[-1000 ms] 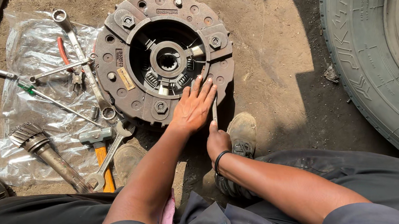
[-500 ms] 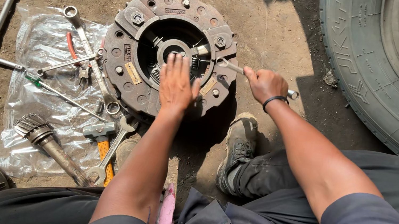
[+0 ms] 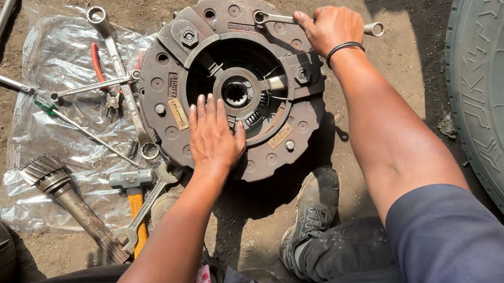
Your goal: The person sits on the ground and uses a wrench to tighten bolts on a circular mechanical component, likely a brake drum assembly. They also insert a cylindrical metal part into the center of the assembly and continue to adjust the bolts.
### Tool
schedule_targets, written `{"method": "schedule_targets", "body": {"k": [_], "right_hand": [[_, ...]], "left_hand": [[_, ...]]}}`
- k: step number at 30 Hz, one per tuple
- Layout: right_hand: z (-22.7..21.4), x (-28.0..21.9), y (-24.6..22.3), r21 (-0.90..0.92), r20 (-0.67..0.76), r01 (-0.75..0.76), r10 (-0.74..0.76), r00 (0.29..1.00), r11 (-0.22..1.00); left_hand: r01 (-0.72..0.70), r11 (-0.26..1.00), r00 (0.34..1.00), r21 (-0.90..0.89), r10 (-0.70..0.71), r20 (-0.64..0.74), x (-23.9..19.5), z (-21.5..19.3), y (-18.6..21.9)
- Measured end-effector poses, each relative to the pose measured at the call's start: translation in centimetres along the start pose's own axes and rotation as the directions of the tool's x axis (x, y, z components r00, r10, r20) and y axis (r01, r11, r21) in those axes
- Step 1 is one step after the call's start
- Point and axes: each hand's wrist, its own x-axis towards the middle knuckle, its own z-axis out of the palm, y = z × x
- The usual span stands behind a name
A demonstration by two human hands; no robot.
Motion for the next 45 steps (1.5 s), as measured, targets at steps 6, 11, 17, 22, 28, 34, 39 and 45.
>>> {"method": "schedule_targets", "body": {"k": [6, 11, 17, 22, 28, 34, 39, 45], "right_hand": [[0.8, 4.0, 2.2, -0.052, 0.02, 0.216, -0.215, 0.976, 0.975], [1.8, 3.4, 1.9, 0.028, 0.129, 0.045, -0.049, 0.99, 0.999], [3.1, 0.9, 1.2, 0.096, 0.055, -0.017, 0.012, 0.998, 0.995], [0.1, -0.3, 2.1, -0.188, 0.158, 0.165, -0.136, 0.978, 0.968], [-1.4, -3.6, 6.3, 0.03, 0.109, -0.1, 0.096, 0.989, 0.995], [-0.7, -4.6, 4.2, -0.011, 0.151, -0.283, 0.281, 0.948, 0.959], [-3.8, -10.2, -1.4, -0.084, 0.498, -0.401, 0.387, 0.776, 0.912], [0.4, -15.4, -9.6, 0.134, 0.544, -0.414, 0.282, 0.79, 0.9]], "left_hand": [[0.013, 0.999, 0.998, 0.035, -0.016, 0.064, 0.2, -0.3, 0.2], [0.023, 0.997, 0.993, 0.067, -0.03, 0.11, 0.2, -0.3, 0.3], [0.026, 0.997, 0.996, 0.071, -0.032, 0.087, 0.6, 0.1, 0.1], [0.031, 0.997, 0.995, 0.065, -0.037, 0.089, 0.1, 0.4, 0.0], [0.024, 0.997, 0.997, 0.08, -0.03, 0.075, 0.0, 0.3, 0.1], [0.036, 0.995, 0.997, 0.09, -0.042, 0.068, 0.0, 0.0, 0.4], [0.02, 0.988, 0.995, 0.156, -0.034, 0.09, 0.3, -0.1, 0.5], [0.037, 0.987, 0.986, 0.156, -0.062, 0.156, 0.0, 0.7, 0.2]]}}
